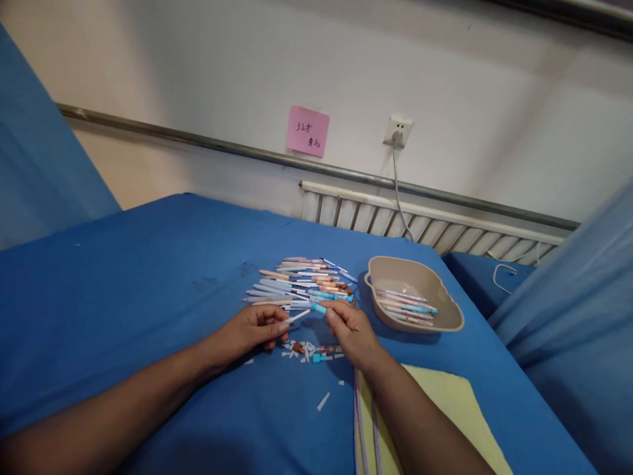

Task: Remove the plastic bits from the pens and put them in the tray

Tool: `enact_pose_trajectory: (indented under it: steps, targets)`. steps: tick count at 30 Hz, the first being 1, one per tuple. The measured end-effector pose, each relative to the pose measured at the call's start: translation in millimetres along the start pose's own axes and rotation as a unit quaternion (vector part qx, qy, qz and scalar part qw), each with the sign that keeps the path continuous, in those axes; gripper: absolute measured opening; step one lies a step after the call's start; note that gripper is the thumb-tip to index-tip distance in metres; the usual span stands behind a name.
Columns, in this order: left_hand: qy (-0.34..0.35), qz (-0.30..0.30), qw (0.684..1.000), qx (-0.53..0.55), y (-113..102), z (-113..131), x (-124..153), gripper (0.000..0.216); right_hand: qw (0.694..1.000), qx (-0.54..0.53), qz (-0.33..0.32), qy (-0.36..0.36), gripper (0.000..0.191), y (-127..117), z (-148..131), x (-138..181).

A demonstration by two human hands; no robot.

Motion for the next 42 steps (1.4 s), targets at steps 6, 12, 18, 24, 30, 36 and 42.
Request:
enact_pose_trajectory:
  steps: [6,12,18,24,30,36,42]
  targets:
    - [-0.009,-0.003,1.0,-0.008,0.6,0.4,0.7,0.035,0.999,-0.027,0.026,0.03,0.033,-7.2,5.4,-0.4]
    - [-0.009,-0.013,0.999,-0.037,3.0,-0.9,1.4,0.038,0.999,-0.026,0.017,0.035,0.032,-4.2,4.5,0.6]
    - [-0.003,-0.022,0.998,-0.056,5.2,1.0,3.0,0.038,0.999,-0.015,0.032,0.029,0.032,-8.6,2.0,1.6]
    - [0.003,-0.022,0.998,-0.066,4.6,-0.4,3.0,0.039,0.999,-0.001,0.031,0.024,0.03,-8.5,1.8,2.1]
    - [0.0,-0.023,0.998,-0.064,5.2,-0.6,2.8,0.039,0.999,0.027,0.033,0.012,0.028,-7.8,0.1,2.1]
    - [0.0,-0.024,0.997,-0.071,5.6,1.2,3.2,0.039,0.999,0.004,0.041,0.022,0.028,-9.1,-0.1,2.2]
    - [-0.001,-0.024,0.997,-0.067,6.2,0.8,3.5,0.039,0.999,0.006,0.028,0.021,0.027,-6.7,-1.1,2.2]
Point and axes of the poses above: each hand's wrist, its own x-axis away from the middle knuckle, its own y-axis out of the palm, z = x × y, the point moved 10 cm from there along -x, towards the middle knuckle
